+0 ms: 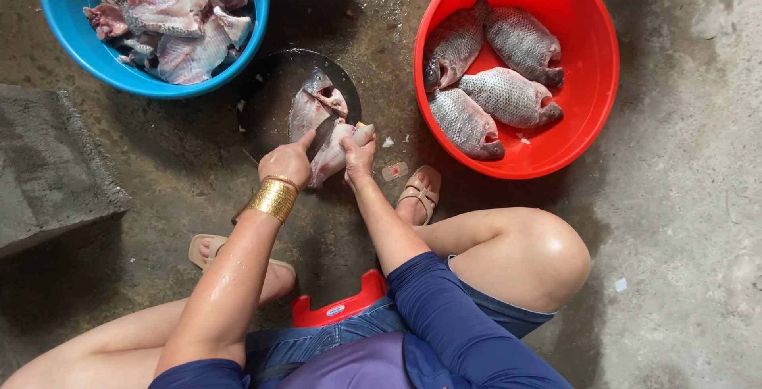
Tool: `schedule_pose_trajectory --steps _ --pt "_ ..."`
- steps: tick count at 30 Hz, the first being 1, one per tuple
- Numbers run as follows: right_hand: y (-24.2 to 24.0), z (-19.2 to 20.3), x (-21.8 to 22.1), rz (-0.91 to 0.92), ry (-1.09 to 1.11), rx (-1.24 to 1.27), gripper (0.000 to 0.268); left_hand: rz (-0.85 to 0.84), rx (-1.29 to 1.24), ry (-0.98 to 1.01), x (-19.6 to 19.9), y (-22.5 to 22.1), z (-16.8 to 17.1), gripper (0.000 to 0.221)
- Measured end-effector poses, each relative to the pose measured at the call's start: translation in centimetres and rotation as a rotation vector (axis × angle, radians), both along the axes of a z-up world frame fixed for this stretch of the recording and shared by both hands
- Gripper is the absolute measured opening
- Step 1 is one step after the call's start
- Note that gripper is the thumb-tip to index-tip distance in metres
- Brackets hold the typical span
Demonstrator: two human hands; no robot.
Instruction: Scaling and gutting tilapia fish using a knife
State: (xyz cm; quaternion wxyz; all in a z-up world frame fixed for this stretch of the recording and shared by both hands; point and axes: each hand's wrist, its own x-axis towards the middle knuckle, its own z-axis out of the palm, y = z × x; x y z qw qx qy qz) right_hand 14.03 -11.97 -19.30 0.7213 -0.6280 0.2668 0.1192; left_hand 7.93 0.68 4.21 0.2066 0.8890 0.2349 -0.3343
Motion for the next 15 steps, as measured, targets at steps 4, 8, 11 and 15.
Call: schedule_pose_trajectory --steps 4,8,11,15 --pt "-0.2 -0.2 -0.1 0.010 0.007 -0.008 0.066 -0.027 0.020 0.016 -1.7 -0.5 1.0 0.067" --pt "0.3 0.7 -0.5 0.044 0.016 0.008 0.063 -0.028 0.019 0.013 -1.2 -0.3 1.0 0.065" --pt "0.3 0.6 -0.6 0.052 0.022 0.006 0.062 -0.034 0.005 -0.020 0.3 -0.9 0.5 0.064" --pt "-1.2 -1.3 0.3 0.058 0.031 0.021 0.065 -0.103 0.003 0.001 -0.4 -0.5 1.7 0.069"
